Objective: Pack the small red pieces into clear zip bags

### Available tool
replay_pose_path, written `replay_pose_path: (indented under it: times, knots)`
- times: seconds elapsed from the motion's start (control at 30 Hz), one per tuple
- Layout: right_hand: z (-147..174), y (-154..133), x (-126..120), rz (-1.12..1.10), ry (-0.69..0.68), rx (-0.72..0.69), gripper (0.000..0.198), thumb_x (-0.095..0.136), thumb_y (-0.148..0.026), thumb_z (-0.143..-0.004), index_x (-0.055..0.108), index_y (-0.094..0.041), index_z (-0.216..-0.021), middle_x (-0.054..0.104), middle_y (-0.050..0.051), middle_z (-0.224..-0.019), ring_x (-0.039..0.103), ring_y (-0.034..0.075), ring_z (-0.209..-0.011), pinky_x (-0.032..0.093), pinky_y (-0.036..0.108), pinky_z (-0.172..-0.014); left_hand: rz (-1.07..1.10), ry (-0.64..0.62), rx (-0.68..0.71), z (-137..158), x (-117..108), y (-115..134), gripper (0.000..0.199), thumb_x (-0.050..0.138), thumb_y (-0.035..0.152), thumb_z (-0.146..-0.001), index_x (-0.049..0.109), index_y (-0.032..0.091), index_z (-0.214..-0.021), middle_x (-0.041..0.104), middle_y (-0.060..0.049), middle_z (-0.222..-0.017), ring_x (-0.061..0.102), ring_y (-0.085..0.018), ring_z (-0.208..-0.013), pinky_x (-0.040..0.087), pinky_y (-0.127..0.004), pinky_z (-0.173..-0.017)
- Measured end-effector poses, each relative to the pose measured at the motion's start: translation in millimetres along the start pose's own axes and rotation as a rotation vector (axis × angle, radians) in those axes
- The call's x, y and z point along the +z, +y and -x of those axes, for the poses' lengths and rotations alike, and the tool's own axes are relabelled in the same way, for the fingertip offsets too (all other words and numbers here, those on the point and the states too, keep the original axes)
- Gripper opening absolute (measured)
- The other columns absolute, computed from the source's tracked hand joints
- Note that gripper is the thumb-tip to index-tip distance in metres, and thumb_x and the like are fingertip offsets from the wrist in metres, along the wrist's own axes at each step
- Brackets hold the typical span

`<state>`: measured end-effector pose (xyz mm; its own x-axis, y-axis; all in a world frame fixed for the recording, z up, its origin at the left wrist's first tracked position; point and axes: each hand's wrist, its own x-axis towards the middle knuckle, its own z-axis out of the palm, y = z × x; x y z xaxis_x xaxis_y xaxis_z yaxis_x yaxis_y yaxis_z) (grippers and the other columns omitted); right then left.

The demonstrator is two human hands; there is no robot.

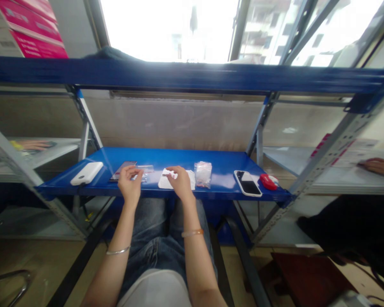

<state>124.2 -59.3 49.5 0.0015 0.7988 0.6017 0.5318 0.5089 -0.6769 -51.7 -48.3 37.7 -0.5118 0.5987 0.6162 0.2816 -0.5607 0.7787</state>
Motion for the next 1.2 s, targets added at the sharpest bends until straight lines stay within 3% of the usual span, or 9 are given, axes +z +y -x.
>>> replay_pose_path:
  times: [0.1, 0.2, 0.37, 0.6, 0.8, 0.97, 1.07, 1.2]
  knots:
    - [2, -19, 17, 0.035, -0.052, -0.101, 0.025, 0.061, -0.018, -0.076, 0.067, -0.020, -0.100, 0.067, 0.007, -0.096, 0.059, 0.021, -0.089, 0.046, 0.034, -0.081, 0.084, -0.263, -0.048, 11, 9, 19, 0.023, 0.065, 0.026, -0.071, 0.056, 0.018, -0.090, 0.065, -0.001, -0.073, 0.062, -0.014, -0.071, 0.049, -0.027, -0.072]
    - [5, -27, 27, 0.075, -0.051, -0.091, 0.029, 0.055, -0.011, -0.077, 0.066, -0.017, -0.103, 0.068, 0.010, -0.101, 0.060, 0.024, -0.095, 0.045, 0.037, -0.085, 0.141, -0.405, -0.061, 20, 15, 34, 0.021, 0.064, 0.026, -0.072, 0.058, 0.018, -0.091, 0.067, -0.001, -0.075, 0.063, -0.014, -0.072, 0.050, -0.027, -0.075]
    - [6, -28, 29, -0.044, -0.034, 0.001, 0.034, 0.050, -0.013, -0.080, 0.060, -0.018, -0.113, 0.068, 0.011, -0.104, 0.063, 0.023, -0.094, 0.048, 0.036, -0.083, 0.139, -0.399, -0.060, 22, 15, 41, 0.023, 0.065, 0.029, -0.073, 0.059, 0.018, -0.092, 0.068, -0.004, -0.080, 0.064, -0.016, -0.078, 0.049, -0.029, -0.079]
    - [6, -35, 26, -0.308, 0.014, 0.030, 0.013, 0.053, -0.026, -0.082, 0.057, -0.019, -0.091, 0.070, 0.005, -0.084, 0.066, 0.018, -0.078, 0.051, 0.029, -0.071, 0.171, -0.281, -0.126, 20, 14, 42, 0.034, 0.070, 0.037, -0.070, 0.060, 0.017, -0.095, 0.070, -0.006, -0.085, 0.065, -0.019, -0.085, 0.050, -0.032, -0.082]
    - [3, -25, 31, -0.460, 0.107, 0.152, 0.020, 0.058, -0.037, -0.079, 0.061, -0.018, -0.083, 0.070, 0.006, -0.077, 0.065, 0.020, -0.073, 0.052, 0.031, -0.070, 0.139, -0.383, -0.051, 21, 13, 45, 0.026, 0.058, 0.039, -0.081, 0.066, 0.018, -0.093, 0.070, -0.008, -0.099, 0.064, -0.020, -0.094, 0.049, -0.031, -0.086]
    - [0, -20, 25, -0.394, 0.029, 0.085, 0.019, 0.054, -0.029, -0.081, 0.069, -0.019, -0.087, 0.069, 0.008, -0.099, 0.063, 0.021, -0.093, 0.050, 0.033, -0.080, 0.044, -0.451, 0.006, 20, 12, 36, 0.028, 0.058, 0.033, -0.081, 0.068, 0.019, -0.102, 0.068, -0.008, -0.109, 0.061, -0.022, -0.105, 0.046, -0.036, -0.093]
    - [0, -21, 18, -0.294, -0.041, 0.075, 0.019, 0.053, -0.025, -0.080, 0.070, -0.017, -0.078, 0.069, 0.007, -0.082, 0.063, 0.020, -0.080, 0.050, 0.034, -0.075, 0.030, -0.487, 0.001, 20, 12, 33, 0.027, 0.058, 0.029, -0.080, 0.068, 0.019, -0.102, 0.068, -0.007, -0.109, 0.060, -0.023, -0.107, 0.046, -0.037, -0.094]
    - [2, -25, 12, -0.372, -0.158, 0.149, 0.019, 0.052, -0.024, -0.077, 0.067, -0.016, -0.068, 0.065, 0.004, -0.063, 0.062, 0.018, -0.064, 0.051, 0.031, -0.065, 0.021, -0.537, -0.010, 21, 12, 34, 0.026, 0.057, 0.029, -0.081, 0.069, 0.019, -0.101, 0.069, -0.007, -0.107, 0.061, -0.022, -0.105, 0.047, -0.035, -0.092]
